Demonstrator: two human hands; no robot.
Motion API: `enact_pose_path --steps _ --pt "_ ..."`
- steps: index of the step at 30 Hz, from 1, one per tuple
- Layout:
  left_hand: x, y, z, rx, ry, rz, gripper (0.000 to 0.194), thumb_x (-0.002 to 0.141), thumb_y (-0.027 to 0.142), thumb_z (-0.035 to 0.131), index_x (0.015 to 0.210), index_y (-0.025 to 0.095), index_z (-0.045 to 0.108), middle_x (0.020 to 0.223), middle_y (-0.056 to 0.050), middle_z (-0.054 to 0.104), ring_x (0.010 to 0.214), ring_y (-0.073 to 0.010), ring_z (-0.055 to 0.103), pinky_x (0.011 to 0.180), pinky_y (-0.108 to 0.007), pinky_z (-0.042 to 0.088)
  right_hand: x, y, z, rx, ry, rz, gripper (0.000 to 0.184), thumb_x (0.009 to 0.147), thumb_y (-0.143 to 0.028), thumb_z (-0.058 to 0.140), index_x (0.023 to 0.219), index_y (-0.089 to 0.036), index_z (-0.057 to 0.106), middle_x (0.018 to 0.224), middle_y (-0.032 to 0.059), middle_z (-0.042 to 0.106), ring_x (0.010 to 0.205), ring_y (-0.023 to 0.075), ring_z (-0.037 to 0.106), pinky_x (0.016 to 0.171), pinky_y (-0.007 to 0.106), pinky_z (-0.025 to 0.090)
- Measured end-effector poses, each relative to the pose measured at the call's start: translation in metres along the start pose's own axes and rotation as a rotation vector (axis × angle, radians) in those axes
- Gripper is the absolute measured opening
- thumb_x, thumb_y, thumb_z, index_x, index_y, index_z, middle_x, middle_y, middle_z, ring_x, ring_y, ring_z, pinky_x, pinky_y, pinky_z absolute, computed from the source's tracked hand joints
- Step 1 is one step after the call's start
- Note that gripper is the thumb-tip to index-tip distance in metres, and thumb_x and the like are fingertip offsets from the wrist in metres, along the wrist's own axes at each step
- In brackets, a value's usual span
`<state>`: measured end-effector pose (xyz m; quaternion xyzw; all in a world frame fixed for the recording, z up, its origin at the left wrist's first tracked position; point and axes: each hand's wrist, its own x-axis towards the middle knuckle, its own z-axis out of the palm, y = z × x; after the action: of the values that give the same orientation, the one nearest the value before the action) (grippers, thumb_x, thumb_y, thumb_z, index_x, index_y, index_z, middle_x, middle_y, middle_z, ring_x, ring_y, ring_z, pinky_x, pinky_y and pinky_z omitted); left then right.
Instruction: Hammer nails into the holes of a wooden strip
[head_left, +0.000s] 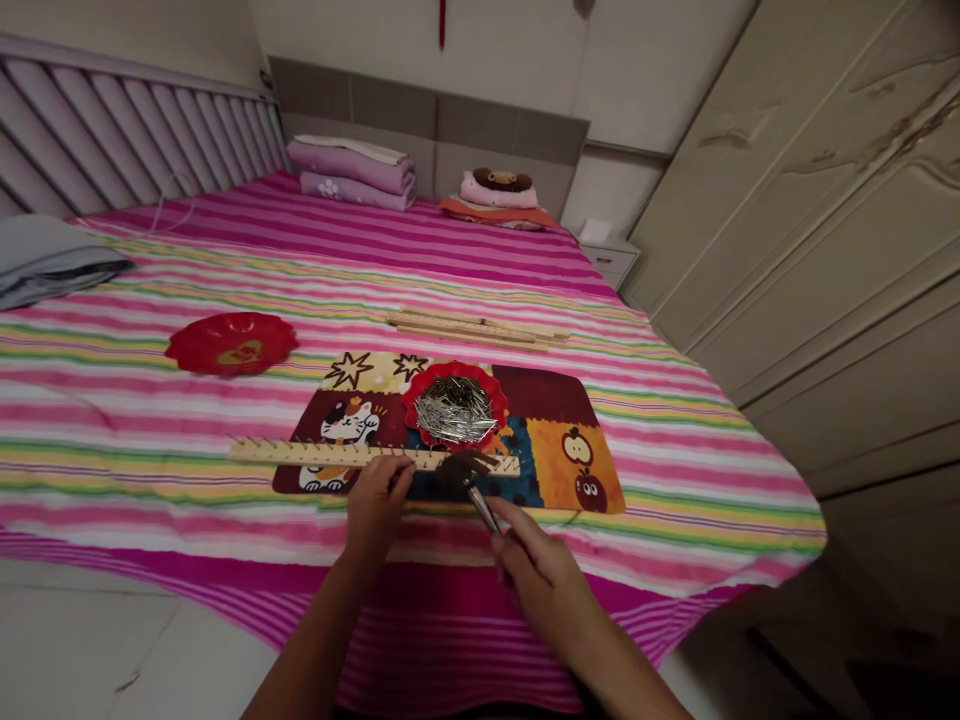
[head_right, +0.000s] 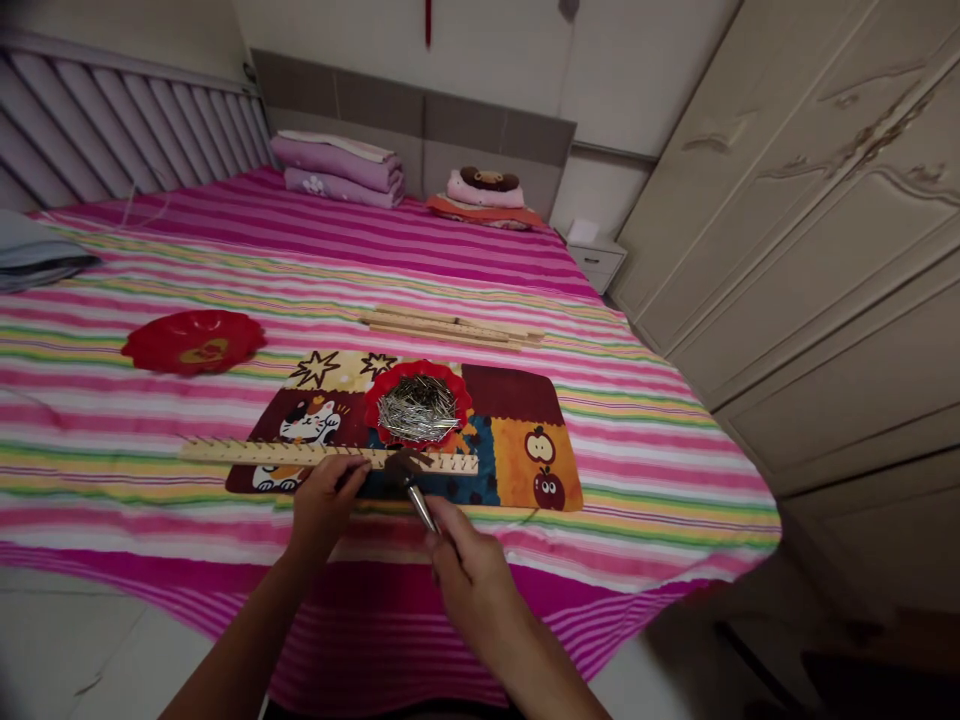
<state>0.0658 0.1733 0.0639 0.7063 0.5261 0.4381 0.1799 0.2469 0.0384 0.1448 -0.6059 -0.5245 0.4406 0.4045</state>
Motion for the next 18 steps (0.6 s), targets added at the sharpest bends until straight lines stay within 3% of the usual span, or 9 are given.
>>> enact_pose_path --steps 4,8,13,16,18 --pt "-0.002 -0.004 0.002 0.020 0.009 0.028 0.014 0.082 0.028 0.051 0.082 0.021 0.063 0.081 -0.002 0.066 0.080 -0.0161 0.060 0.075 -0.027 0.047 0.031 -0.017 0.013 -0.162 -0.028 -0.130 0.041 0.090 -0.028 0.039 0.129 -0.021 0.051 0.058 -0.0035 0.051 0.049 0.0105 0.044 0.049 0.021 0.038" --pt "-0.002 -0.006 0.003 0.037 0.015 0.044 0.014 0.082 0.026 0.050 0.081 0.021 0.063 0.079 -0.002 0.065 0.078 -0.0159 0.060 0.073 -0.027 0.046 0.043 -0.020 0.021 -0.290 -0.052 -0.179 0.041 0.088 -0.021 0.040 0.126 -0.020 0.054 0.070 0.0007 0.061 0.053 0.0111 0.048 0.057 0.023 0.041" --pt "-0.001 -0.006 0.003 0.012 0.016 0.032 0.017 0.082 0.029 0.048 0.081 0.022 0.063 0.079 -0.002 0.066 0.079 -0.0163 0.060 0.074 -0.027 0.047 0.021 -0.009 0.010 -0.179 -0.076 -0.099 0.039 0.090 -0.028 0.039 0.126 -0.021 0.053 0.061 -0.0031 0.051 0.050 0.0100 0.043 0.050 0.021 0.035" --pt "0.000 -0.005 0.003 0.004 -0.004 0.002 0.017 0.082 0.032 0.049 0.080 0.022 0.063 0.080 -0.003 0.066 0.080 -0.0171 0.060 0.075 -0.028 0.047 -0.002 0.010 -0.006 -0.111 -0.058 0.040 0.042 0.089 -0.037 0.041 0.127 -0.021 0.054 0.054 -0.0058 0.040 0.046 0.0097 0.033 0.046 0.021 0.029" --pt "0.000 -0.002 0.002 -0.001 -0.015 -0.016 0.017 0.081 0.033 0.050 0.081 0.022 0.063 0.081 -0.004 0.066 0.081 -0.0176 0.060 0.076 -0.029 0.047 -0.016 0.030 -0.016 -0.060 0.017 0.122 0.046 0.084 -0.043 0.048 0.123 -0.021 0.058 0.055 -0.0048 0.041 0.047 0.0104 0.033 0.046 0.022 0.030"
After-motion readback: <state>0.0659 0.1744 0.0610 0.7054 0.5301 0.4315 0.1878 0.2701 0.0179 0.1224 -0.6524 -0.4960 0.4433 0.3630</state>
